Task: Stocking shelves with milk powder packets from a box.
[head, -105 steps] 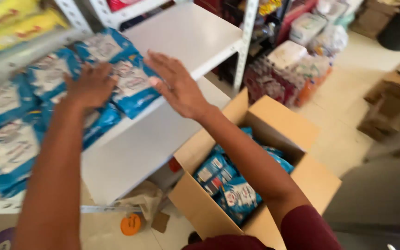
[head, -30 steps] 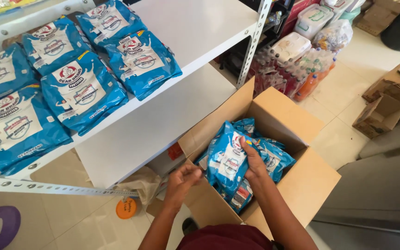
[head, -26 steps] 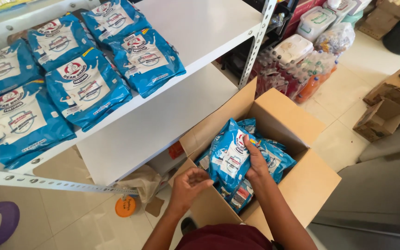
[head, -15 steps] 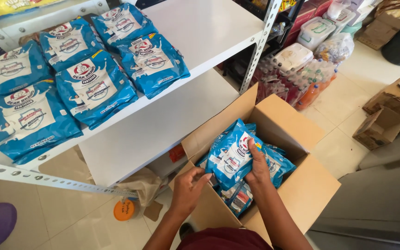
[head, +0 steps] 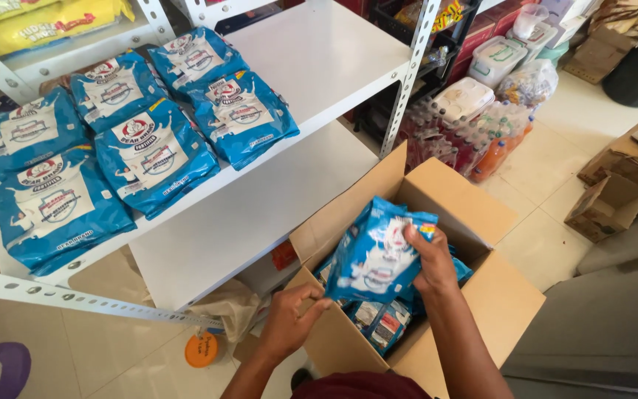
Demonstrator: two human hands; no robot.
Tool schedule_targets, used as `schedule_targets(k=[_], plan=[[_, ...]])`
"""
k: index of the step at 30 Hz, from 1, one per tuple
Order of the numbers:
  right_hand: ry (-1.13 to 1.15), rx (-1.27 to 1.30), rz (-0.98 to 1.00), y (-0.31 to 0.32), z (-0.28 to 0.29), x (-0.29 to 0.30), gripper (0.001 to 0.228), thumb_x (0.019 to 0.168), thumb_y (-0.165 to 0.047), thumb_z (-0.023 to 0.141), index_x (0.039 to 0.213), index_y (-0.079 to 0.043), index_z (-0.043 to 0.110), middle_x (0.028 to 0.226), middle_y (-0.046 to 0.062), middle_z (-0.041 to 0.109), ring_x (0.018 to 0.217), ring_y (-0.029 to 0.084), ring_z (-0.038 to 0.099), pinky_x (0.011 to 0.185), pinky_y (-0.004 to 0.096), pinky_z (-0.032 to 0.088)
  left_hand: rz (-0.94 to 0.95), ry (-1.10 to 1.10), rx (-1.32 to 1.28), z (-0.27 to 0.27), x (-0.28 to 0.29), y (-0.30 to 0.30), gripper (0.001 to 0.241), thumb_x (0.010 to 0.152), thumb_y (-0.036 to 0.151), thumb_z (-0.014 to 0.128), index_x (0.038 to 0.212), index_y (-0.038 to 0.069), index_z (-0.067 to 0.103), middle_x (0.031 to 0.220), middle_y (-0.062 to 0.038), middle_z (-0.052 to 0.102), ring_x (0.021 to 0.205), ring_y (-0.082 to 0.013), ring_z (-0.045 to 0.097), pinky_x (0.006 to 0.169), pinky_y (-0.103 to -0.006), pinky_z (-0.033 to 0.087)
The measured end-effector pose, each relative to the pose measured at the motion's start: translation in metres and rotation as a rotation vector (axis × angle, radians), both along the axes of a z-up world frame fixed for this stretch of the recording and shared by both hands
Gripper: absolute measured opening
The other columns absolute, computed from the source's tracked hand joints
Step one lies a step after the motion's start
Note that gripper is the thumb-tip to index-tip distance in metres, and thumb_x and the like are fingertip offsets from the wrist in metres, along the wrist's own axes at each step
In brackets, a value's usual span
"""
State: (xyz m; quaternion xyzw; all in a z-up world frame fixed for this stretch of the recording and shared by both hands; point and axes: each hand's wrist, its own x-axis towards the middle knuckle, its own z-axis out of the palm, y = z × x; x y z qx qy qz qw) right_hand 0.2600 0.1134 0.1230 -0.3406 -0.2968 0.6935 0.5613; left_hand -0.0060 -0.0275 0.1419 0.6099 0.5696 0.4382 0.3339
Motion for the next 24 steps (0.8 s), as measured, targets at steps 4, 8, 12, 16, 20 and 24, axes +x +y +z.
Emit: schedule_targets(k=[4,8,12,16,20,24], plan=[[-0.102,0.249,-0.022,-0.009,0.026,0.000,0.030,0.088,-0.018,0.080,0.109,-0.001,0.069,0.100,0.009,0.077,0.083,0.017,0.073,0.079,0.036,0.062,-0.193,-0.161,-0.125,0.001,-0.022,0.008,0.039,0.077,0.021,0.085,0.110,0.009,0.070,0.119,-0.007,0.076,0.113,-0.0219,0.070,0.099,-0.0371,0.053],[-0.587,0.369,-0.287,-0.012,0.052,-0.015,0.025,0.089,-0.015,0.084,0.103,0.003,0.073,0.094,0.009,0.075,0.080,0.013,0.067,0.075,0.032,0.057,-0.114,-0.272,-0.089,0.001,-0.028,0.015,0.076,0.074,0.025,0.089,0.141,0.007,0.059,0.141,-0.010,0.065,0.134,-0.0256,0.059,0.113,-0.0403,0.044],[-0.358,0.156,-0.118,-0.019,0.046,-0.029,0.026,0.083,-0.017,0.081,0.101,-0.001,0.071,0.090,0.006,0.078,0.074,0.013,0.072,0.072,0.032,0.061,-0.134,-0.410,-0.091,0.012,-0.015,0.032,0.082,0.075,0.026,0.086,0.146,0.004,0.052,0.147,-0.011,0.061,0.138,-0.0216,0.055,0.116,-0.0388,0.041],[-0.555,0.246,-0.053,-0.024,0.023,-0.044,0.027,0.084,-0.016,0.082,0.101,0.002,0.071,0.091,0.007,0.077,0.076,0.012,0.068,0.071,0.031,0.059,-0.121,-0.480,-0.034,0.026,0.013,0.040,0.075,0.069,0.019,0.090,0.134,0.001,0.058,0.126,-0.013,0.068,0.111,-0.0189,0.066,0.097,-0.0367,0.055],[-0.340,0.217,0.092,-0.018,0.006,-0.048,0.034,0.088,-0.021,0.076,0.113,0.002,0.071,0.099,0.010,0.075,0.086,0.013,0.070,0.078,0.031,0.058,0.017,-0.542,-0.109,0.018,0.023,0.044,0.048,0.072,0.013,0.091,0.113,-0.002,0.071,0.099,-0.010,0.079,0.085,-0.0149,0.074,0.079,-0.0321,0.063],[-0.602,0.323,0.026,-0.019,-0.017,-0.045,0.038,0.094,-0.028,0.067,0.123,-0.004,0.067,0.112,0.006,0.075,0.101,0.009,0.069,0.089,0.025,0.053,0.080,-0.742,-0.200,0.032,0.020,0.044,0.049,0.069,0.012,0.088,0.112,-0.002,0.070,0.095,-0.011,0.080,0.080,-0.0187,0.077,0.073,-0.0343,0.064]])
